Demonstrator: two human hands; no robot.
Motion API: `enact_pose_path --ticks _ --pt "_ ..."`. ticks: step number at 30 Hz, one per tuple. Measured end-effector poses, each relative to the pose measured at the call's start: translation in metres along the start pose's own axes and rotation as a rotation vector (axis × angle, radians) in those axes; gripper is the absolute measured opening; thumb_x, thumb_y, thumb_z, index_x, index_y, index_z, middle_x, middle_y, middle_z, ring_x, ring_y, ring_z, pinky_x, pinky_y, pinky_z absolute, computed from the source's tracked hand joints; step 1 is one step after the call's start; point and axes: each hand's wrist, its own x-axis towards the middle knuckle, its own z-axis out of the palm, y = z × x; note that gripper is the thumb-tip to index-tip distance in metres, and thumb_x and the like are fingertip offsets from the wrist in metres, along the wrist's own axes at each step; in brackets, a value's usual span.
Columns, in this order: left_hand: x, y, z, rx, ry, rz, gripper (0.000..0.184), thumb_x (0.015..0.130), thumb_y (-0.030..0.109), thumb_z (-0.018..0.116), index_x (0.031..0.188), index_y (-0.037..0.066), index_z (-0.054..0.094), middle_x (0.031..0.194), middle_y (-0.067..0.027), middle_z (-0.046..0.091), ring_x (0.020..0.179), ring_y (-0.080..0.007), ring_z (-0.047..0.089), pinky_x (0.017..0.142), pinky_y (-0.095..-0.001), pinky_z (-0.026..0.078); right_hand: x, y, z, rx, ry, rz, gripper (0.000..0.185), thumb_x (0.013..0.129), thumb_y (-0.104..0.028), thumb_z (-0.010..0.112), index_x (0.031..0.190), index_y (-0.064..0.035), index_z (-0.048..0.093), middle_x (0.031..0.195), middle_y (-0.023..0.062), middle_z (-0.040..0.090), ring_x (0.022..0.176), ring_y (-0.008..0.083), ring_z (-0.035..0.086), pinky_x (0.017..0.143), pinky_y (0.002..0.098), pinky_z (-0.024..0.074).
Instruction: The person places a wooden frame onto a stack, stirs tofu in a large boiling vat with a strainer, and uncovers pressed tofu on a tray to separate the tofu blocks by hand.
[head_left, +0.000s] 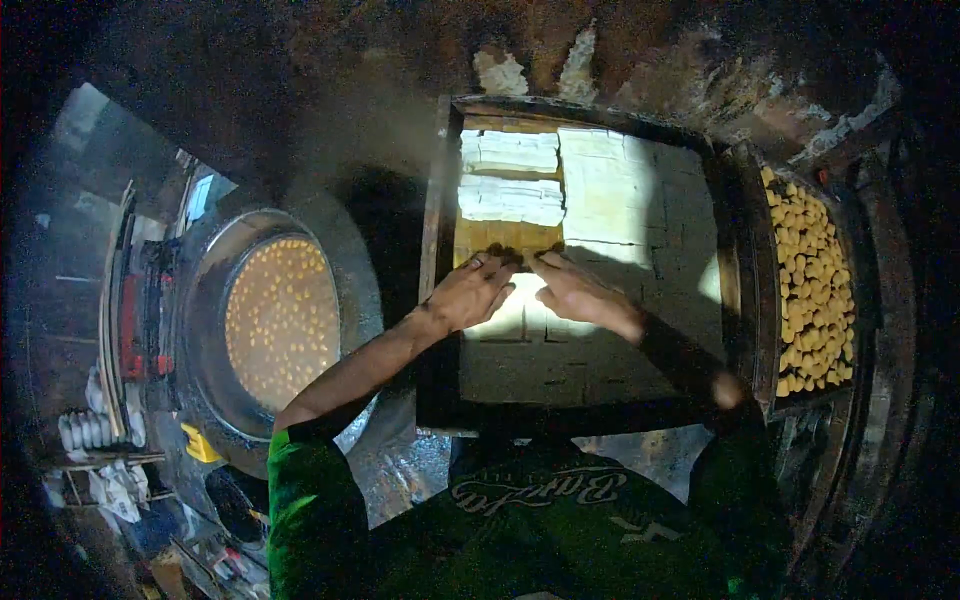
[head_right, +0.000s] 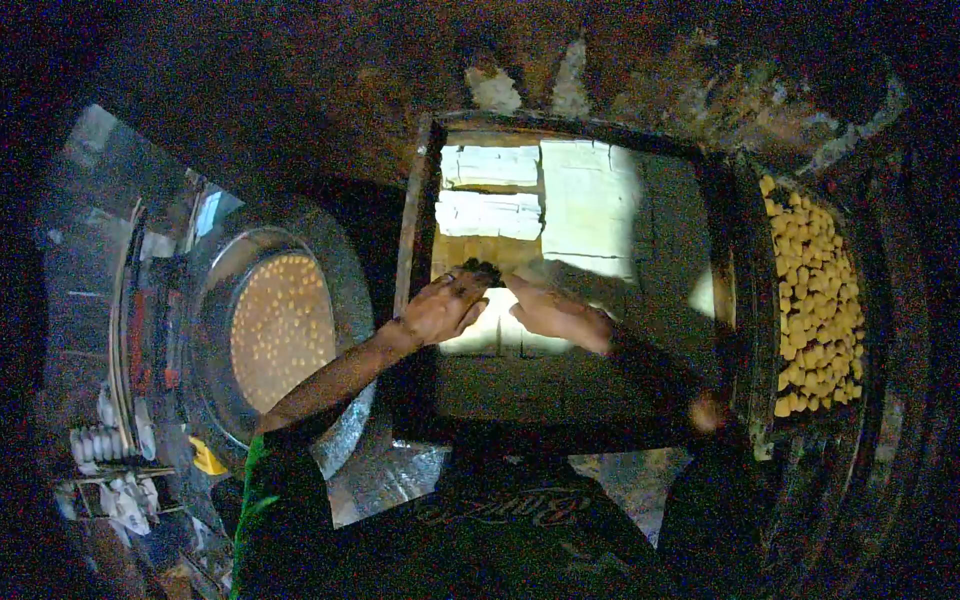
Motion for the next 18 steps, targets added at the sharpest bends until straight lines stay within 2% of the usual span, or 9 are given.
enact_pose_path --ticks 2,6,8,10,12,13,14,16,18 --pt "-0.004 -0.001 -0.001 -0.06 0.034 0.101 0.038 0.094 0.025 0.05 0.123 0.0 0.053 0.12 -0.0197 0.058 0.115 -0.0339 0.053 0.098 -0.0437 0.043 0.0 -0.004 0.001 -0.01 -0.036 0.022 0.055 0.087 -0.016 0.055 0.135 0.0041 0.039 0.132 0.0254 0.046 0.124 0.0363 0.043 0.104 0.0427 0.0363" --pt "0.002 -0.009 -0.014 -0.115 -0.075 0.088 0.041 0.094 0.027 0.051 0.126 0.001 0.051 0.123 -0.0173 0.058 0.115 -0.0332 0.054 0.098 -0.0436 0.044 0.002 -0.013 -0.001 -0.065 -0.179 0.104 0.059 0.088 -0.018 0.056 0.138 0.0047 0.035 0.135 0.0247 0.044 0.127 0.035 0.041 0.108 0.0441 0.0321" --pt "0.005 -0.017 -0.032 -0.286 -0.113 -0.09 0.042 0.093 0.028 0.053 0.127 0.002 0.051 0.119 -0.0178 0.06 0.111 -0.0357 0.056 0.095 -0.0432 0.047 0.004 -0.001 0.003 -0.161 -0.058 0.019 0.058 0.088 -0.019 0.057 0.138 0.0024 0.037 0.133 0.0231 0.046 0.126 0.0351 0.041 0.106 0.0434 0.0342" --pt "0.007 -0.025 -0.051 -0.304 -0.24 -0.16 0.045 0.092 0.03 0.055 0.127 0.002 0.051 0.117 -0.0184 0.061 0.11 -0.0368 0.057 0.094 -0.0436 0.047 0.011 -0.003 0.001 -0.006 0.052 -0.105 0.056 0.087 -0.02 0.059 0.137 -0.0002 0.041 0.131 0.0207 0.048 0.123 0.0348 0.044 0.104 0.0417 0.0375" --pt "0.008 -0.025 -0.067 -0.368 -0.409 -0.038 0.053 0.088 0.03 0.062 0.133 0.006 0.045 0.125 -0.0209 0.056 0.107 -0.0384 0.059 0.093 -0.0457 0.047 0.019 -0.009 0.005 -0.085 0.032 -0.093 0.055 0.085 -0.02 0.061 0.134 -0.0025 0.044 0.127 0.0188 0.051 0.119 0.0334 0.047 0.1 0.0403 0.0404" --pt "0.008 -0.019 -0.071 -0.464 -0.579 -0.14 0.061 0.084 0.028 0.066 0.135 0.006 0.041 0.12 -0.0217 0.058 0.099 -0.0385 0.061 0.089 -0.0446 0.049 0.023 -0.009 0.011 -0.005 0.051 -0.117 0.055 0.081 -0.019 0.064 0.132 -0.0047 0.046 0.123 0.0189 0.053 0.115 0.036 0.049 0.097 0.0434 0.0415" --pt "0.004 -0.015 -0.067 -0.461 -0.581 -0.138 0.061 0.084 0.028 0.066 0.135 0.006 0.041 0.12 -0.0217 0.058 0.099 -0.0385 0.061 0.089 -0.0446 0.049 0.027 -0.007 0.018 0.073 0.07 -0.142 0.056 0.077 -0.018 0.066 0.129 -0.007 0.049 0.118 0.019 0.055 0.112 0.0385 0.051 0.095 0.0465 0.0426" --pt "-0.008 -0.012 -0.049 -0.19 -0.427 -0.138 0.057 0.084 0.019 0.065 0.133 0.003 0.041 0.105 -0.0228 0.064 0.101 -0.0393 0.061 0.091 -0.0456 0.048 0.032 -0.004 0.029 0.038 0.072 -0.14 0.054 0.077 -0.017 0.066 0.128 -0.0061 0.05 0.117 0.0184 0.055 0.111 0.0379 0.052 0.096 0.046 0.0423" --pt "-0.009 -0.009 -0.048 -0.237 -0.403 -0.153 0.055 0.083 0.017 0.064 0.132 0.002 0.042 0.107 -0.0234 0.062 0.101 -0.0391 0.06 0.09 -0.0463 0.048 0.035 -0.004 0.037 -0.077 -0.004 -0.151 0.053 0.083 -0.02 0.063 0.131 -0.005 0.048 0.123 0.0178 0.053 0.116 0.034 0.05 0.098 0.0413 0.0411"
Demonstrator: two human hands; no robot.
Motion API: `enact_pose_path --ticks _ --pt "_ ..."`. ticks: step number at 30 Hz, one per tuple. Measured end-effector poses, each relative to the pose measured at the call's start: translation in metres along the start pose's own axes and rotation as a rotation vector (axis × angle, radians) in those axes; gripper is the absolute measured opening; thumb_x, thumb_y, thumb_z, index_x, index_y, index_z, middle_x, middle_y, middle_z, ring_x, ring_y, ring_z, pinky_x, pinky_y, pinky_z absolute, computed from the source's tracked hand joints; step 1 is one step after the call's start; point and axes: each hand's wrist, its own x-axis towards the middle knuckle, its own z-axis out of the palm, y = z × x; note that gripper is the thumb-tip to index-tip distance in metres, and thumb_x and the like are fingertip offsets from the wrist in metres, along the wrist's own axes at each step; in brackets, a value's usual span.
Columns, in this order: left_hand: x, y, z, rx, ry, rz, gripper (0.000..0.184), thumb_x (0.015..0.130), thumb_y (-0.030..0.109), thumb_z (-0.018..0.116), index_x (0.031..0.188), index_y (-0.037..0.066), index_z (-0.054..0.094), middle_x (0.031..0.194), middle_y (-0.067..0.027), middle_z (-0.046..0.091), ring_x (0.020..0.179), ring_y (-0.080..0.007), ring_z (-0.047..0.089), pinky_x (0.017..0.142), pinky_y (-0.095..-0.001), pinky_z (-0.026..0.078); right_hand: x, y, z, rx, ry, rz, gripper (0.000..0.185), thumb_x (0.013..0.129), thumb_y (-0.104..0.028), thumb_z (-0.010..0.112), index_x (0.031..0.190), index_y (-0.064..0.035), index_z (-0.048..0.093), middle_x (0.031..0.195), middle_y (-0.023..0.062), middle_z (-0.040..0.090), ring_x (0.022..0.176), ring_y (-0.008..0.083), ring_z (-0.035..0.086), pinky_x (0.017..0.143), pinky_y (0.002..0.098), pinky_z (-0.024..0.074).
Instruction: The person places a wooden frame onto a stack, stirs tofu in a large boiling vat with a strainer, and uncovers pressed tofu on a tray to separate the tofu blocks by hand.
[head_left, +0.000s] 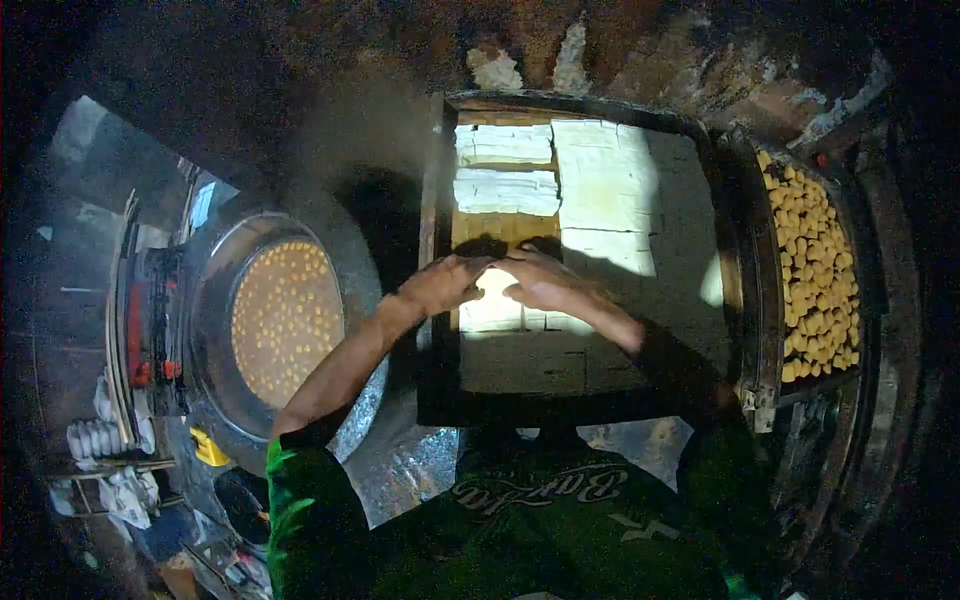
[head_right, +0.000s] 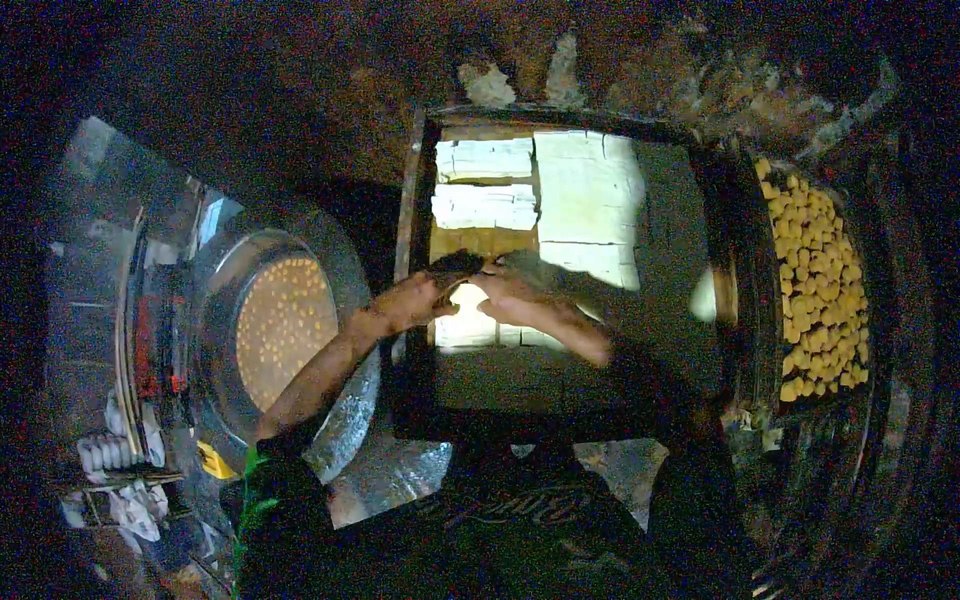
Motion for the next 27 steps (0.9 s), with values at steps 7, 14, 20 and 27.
enact_pose_path --ticks 7,14,20,27 --pt "0.007 -0.023 0.008 0.071 0.049 0.033 0.042 0.09 0.03 0.057 0.12 0.0 0.052 0.122 -0.0229 0.054 0.114 -0.0367 0.053 0.095 -0.0468 0.044 -0.003 -0.013 -0.051 0.049 -0.233 0.262 0.04 0.088 -0.027 0.063 0.12 -0.0051 0.054 0.114 0.0153 0.058 0.105 0.0298 0.056 0.088 0.0424 0.0449" --pt "0.036 -0.036 0.02 0.157 -0.038 0.177 0.055 0.086 0.024 0.061 0.132 -0.001 0.042 0.133 -0.0234 0.046 0.124 -0.0399 0.043 0.106 -0.0451 0.035 0.005 0.016 -0.031 -0.044 -0.31 0.215 0.04 0.082 -0.027 0.07 0.11 -0.0021 0.056 0.107 0.0158 0.061 0.1 0.032 0.057 0.082 0.0421 0.0456" --pt "0.026 -0.037 0.036 0.123 0.063 0.195 0.053 0.086 0.027 0.063 0.125 -0.004 0.045 0.126 -0.0239 0.049 0.121 -0.0386 0.046 0.102 -0.044 0.039 -0.009 0.009 -0.032 -0.003 -0.221 0.21 0.043 0.08 -0.025 0.072 0.111 -0.0013 0.054 0.109 0.0169 0.06 0.101 0.0316 0.057 0.084 0.0413 0.0454" --pt "0.032 -0.032 0.024 -0.367 -0.142 0.01 0.046 0.091 0.034 0.06 0.119 -0.001 0.051 0.117 -0.0209 0.054 0.11 -0.0374 0.053 0.095 -0.0418 0.043 -0.005 0.001 -0.047 0.033 -0.271 0.236 0.059 0.076 -0.03 0.074 0.122 0.0004 0.052 0.117 0.018 0.059 0.11 0.0292 0.056 0.093 0.0378 0.0446"
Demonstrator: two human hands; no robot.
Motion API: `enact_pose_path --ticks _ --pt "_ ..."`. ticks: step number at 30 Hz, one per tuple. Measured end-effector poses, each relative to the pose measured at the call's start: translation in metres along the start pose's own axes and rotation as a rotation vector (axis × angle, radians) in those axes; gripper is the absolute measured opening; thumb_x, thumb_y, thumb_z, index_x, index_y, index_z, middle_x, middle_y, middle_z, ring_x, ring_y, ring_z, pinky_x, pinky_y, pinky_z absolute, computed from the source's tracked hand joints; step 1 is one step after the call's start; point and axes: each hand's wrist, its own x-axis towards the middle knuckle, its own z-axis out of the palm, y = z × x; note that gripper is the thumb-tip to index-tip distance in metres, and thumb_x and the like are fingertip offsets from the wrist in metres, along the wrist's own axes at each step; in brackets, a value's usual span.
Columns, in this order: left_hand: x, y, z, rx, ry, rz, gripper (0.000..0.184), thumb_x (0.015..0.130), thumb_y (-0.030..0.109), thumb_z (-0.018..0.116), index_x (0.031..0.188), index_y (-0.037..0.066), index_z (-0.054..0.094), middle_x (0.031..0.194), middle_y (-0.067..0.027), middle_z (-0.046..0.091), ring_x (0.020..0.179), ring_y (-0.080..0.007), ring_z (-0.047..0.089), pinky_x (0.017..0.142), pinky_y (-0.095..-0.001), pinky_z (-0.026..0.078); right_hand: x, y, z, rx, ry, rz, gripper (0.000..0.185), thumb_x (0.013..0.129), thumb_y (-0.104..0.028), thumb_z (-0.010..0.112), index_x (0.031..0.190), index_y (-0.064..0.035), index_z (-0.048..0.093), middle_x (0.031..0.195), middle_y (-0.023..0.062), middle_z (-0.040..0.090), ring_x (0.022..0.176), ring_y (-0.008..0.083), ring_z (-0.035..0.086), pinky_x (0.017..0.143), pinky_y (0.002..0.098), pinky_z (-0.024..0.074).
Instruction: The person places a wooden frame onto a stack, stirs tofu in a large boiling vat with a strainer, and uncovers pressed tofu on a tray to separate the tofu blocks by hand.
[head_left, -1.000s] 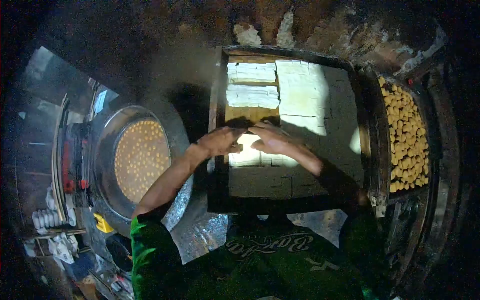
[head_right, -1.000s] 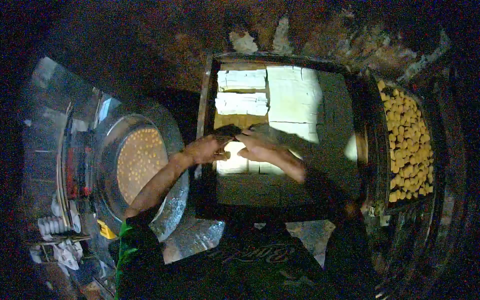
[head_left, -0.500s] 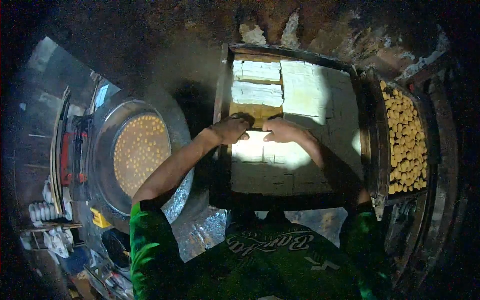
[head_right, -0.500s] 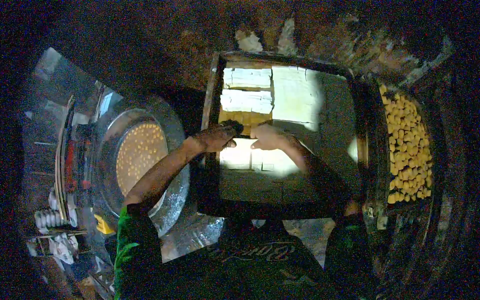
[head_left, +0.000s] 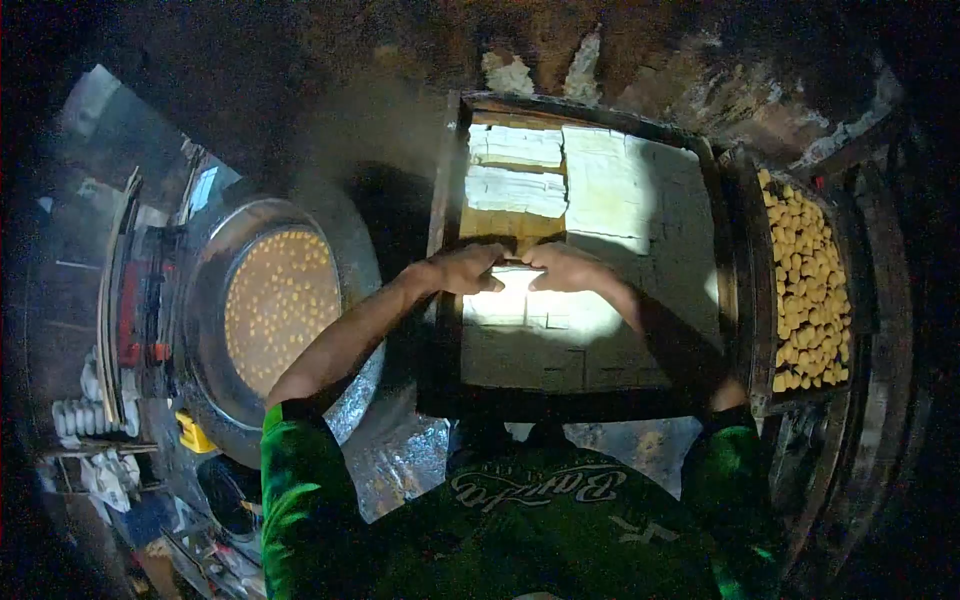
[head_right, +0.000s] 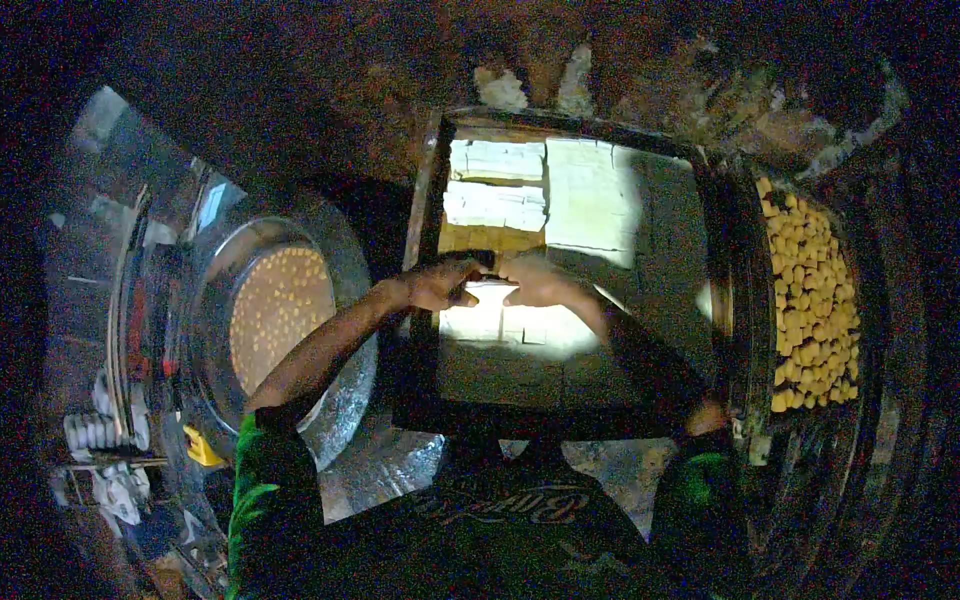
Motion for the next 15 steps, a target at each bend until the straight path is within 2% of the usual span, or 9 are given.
enact_pose_path --ticks 1,3,4,5,7,9,13,15 --pt "0.006 -0.008 0.006 -0.002 0.003 0.0 0.046 0.091 0.034 0.06 0.119 -0.001 0.051 0.117 -0.0209 0.054 0.11 -0.0374 0.053 0.095 -0.0418 0.043 0.004 0.004 0.002 -0.003 -0.002 0.0 0.059 0.076 -0.03 0.074 0.122 0.0004 0.052 0.117 0.018 0.059 0.11 0.0292 0.056 0.093 0.0378 0.0446" --pt "0.015 -0.002 0.009 0.181 0.079 0.131 0.046 0.093 0.04 0.056 0.115 -0.001 0.053 0.114 -0.0205 0.055 0.108 -0.037 0.054 0.094 -0.0414 0.043 0.012 0.01 0.003 0.095 -0.087 -0.071 0.063 0.075 -0.033 0.075 0.124 0.0007 0.052 0.117 0.018 0.06 0.111 0.0295 0.056 0.094 0.0371 0.0448" --pt "0.019 0.0 0.01 0.16 0.015 0.037 0.049 0.093 0.043 0.054 0.117 0.0 0.053 0.118 -0.0206 0.054 0.11 -0.0368 0.054 0.097 -0.0423 0.043 0.013 0.015 0.003 0.092 -0.089 -0.071 0.063 0.075 -0.033 0.075 0.124 0.0007 0.052 0.117 0.018 0.06 0.111 0.0295 0.056 0.094 0.0371 0.0448" --pt "0.016 0.002 0.011 0.158 0.018 0.036 0.049 0.093 0.043 0.054 0.117 0.0 0.053 0.118 -0.0206 0.054 0.11 -0.0368 0.054 0.097 -0.0423 0.043 0.008 0.009 -0.005 0.089 -0.122 -0.073 0.062 0.075 -0.033 0.075 0.122 0.0006 0.053 0.114 0.018 0.061 0.109 0.0299 0.057 0.093 0.0373 0.0455" --pt "0.012 0.007 0.017 0.328 0.23 0.238 0.05 0.093 0.044 0.052 0.12 0.002 0.052 0.12 -0.0213 0.054 0.112 -0.0378 0.053 0.098 -0.0445 0.043 0.004 0.006 -0.007 0.086 -0.158 -0.074 0.061 0.074 -0.034 0.075 0.12 0.0006 0.055 0.112 0.018 0.062 0.107 0.0303 0.058 0.092 0.0374 0.0461" --pt "0.009 0.006 0.021 0.373 0.235 0.186 0.051 0.094 0.045 0.05 0.121 0.002 0.051 0.12 -0.0224 0.053 0.113 -0.0387 0.052 0.097 -0.0462 0.043 0.001 0.015 0.004 -0.004 0.001 -0.176 0.059 0.076 -0.035 0.075 0.119 -0.0003 0.055 0.11 0.0187 0.063 0.106 0.0308 0.059 0.091 0.0384 0.0468" --pt "0.001 0.016 0.024 0.521 0.287 0.134 0.055 0.094 0.048 0.046 0.124 0.002 0.048 0.119 -0.0238 0.053 0.114 -0.0403 0.051 0.093 -0.0483 0.046 -0.005 0.025 0.014 -0.017 0.059 -0.292 0.057 0.079 -0.037 0.073 0.12 -0.0018 0.054 0.112 0.0191 0.062 0.105 0.0316 0.059 0.088 0.0404 0.0477" --pt "-0.003 0.029 0.022 0.528 0.248 0.098 0.055 0.094 0.049 0.046 0.121 0.001 0.048 0.116 -0.0219 0.053 0.112 -0.0387 0.052 0.093 -0.0477 0.046 -0.013 0.023 0.03 -0.027 0.404 -0.427 0.052 0.079 -0.04 0.071 0.116 -0.0065 0.057 0.103 0.0187 0.06 0.098 0.0369 0.057 0.077 0.0458 0.048"
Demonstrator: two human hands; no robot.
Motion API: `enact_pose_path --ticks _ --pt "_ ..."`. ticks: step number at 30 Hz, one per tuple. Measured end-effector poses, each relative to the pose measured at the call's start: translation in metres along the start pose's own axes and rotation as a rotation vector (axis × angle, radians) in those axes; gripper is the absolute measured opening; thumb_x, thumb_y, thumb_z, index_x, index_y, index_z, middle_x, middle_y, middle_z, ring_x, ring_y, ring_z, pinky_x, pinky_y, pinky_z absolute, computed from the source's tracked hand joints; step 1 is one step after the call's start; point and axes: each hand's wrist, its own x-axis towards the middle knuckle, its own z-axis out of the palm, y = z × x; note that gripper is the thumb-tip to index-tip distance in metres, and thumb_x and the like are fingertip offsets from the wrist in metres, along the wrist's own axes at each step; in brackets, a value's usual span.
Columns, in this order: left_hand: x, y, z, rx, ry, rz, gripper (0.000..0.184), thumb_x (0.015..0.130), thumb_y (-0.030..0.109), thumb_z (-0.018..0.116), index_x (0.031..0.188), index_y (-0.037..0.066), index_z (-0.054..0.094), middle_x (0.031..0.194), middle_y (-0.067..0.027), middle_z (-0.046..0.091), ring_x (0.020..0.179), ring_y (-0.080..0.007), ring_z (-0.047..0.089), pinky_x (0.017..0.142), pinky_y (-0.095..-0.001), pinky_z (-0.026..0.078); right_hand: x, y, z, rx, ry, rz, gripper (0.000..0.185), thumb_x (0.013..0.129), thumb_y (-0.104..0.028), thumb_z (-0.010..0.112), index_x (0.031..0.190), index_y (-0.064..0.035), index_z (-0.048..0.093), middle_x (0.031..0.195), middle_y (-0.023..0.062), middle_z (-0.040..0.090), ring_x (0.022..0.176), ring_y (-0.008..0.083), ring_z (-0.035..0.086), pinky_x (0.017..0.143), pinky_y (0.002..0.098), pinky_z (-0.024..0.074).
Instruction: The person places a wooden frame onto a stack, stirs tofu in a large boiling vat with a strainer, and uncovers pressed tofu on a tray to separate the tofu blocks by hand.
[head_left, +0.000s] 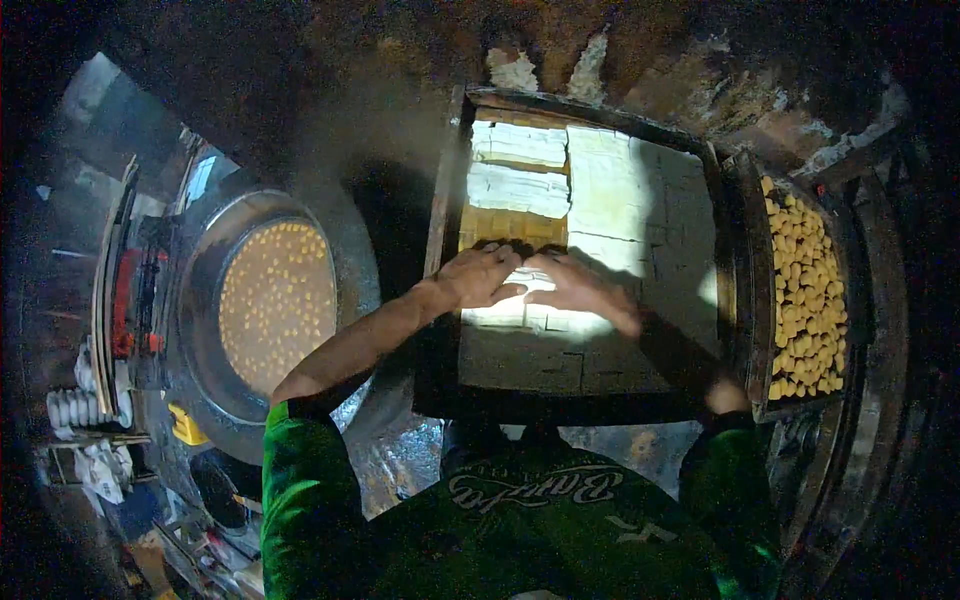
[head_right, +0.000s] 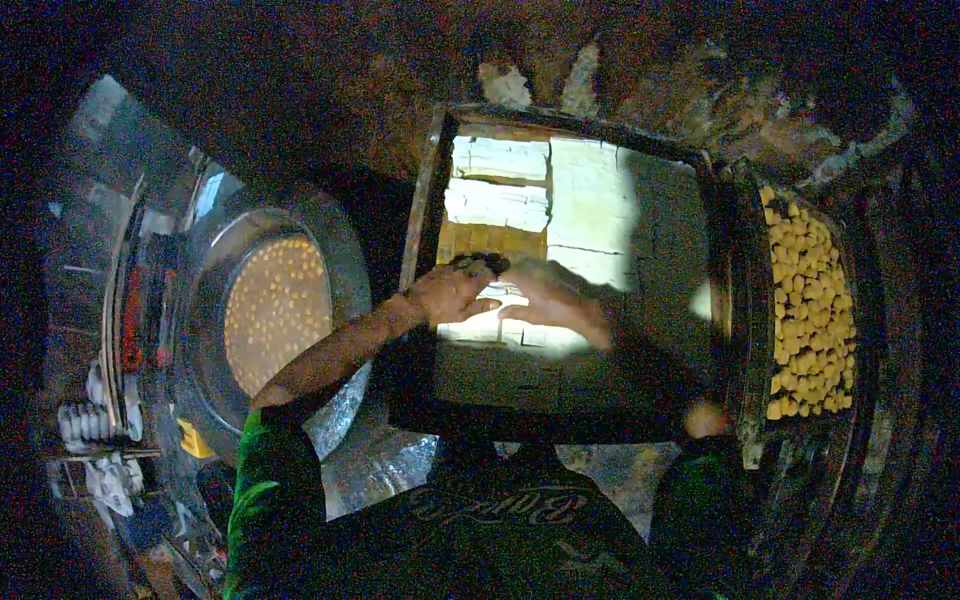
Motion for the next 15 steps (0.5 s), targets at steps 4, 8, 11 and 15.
enact_pose_path --ticks 4,8,11,15 --pt "-0.008 0.013 0.011 0.212 0.175 0.028 0.051 0.092 0.049 0.048 0.109 0.002 0.05 0.107 -0.0161 0.055 0.105 -0.0349 0.056 0.083 -0.0459 0.05 -0.014 -0.009 0.034 -0.383 0.308 -0.153 0.055 0.084 -0.043 0.065 0.12 -0.0046 0.052 0.098 0.0153 0.058 0.09 0.0316 0.057 0.074 0.0434 0.0476" --pt "-0.006 0.008 0.019 0.23 0.271 0.088 0.05 0.092 0.049 0.048 0.107 0.001 0.049 0.09 -0.0184 0.059 0.091 -0.0339 0.062 0.075 -0.0466 0.053 -0.011 0.003 0.037 -0.204 0.175 0.07 0.053 0.077 -0.042 0.072 0.108 -0.0027 0.054 0.095 0.013 0.057 0.088 0.0307 0.057 0.072 0.0408 0.0469" --pt "0.004 0.006 -0.007 -0.197 0.085 -0.131 0.048 0.096 0.047 0.043 0.111 0.003 0.048 0.089 -0.0232 0.062 0.085 -0.0403 0.062 0.076 -0.05 0.052 0.005 0.013 0.023 0.291 0.132 0.17 0.054 0.071 -0.033 0.08 0.107 -0.0019 0.054 0.095 0.0133 0.056 0.087 0.0294 0.056 0.073 0.04 0.0457" --pt "0.001 0.016 -0.019 -0.346 -0.072 -0.259 0.038 0.096 0.04 0.045 0.113 0.006 0.049 0.103 -0.026 0.06 0.097 -0.0434 0.059 0.084 -0.0521 0.048 0.001 0.013 0.026 0.257 0.026 0.118 0.041 0.078 -0.031 0.075 0.101 -0.0015 0.057 0.101 0.0136 0.056 0.092 0.0273 0.055 0.077 0.0396 0.0451"
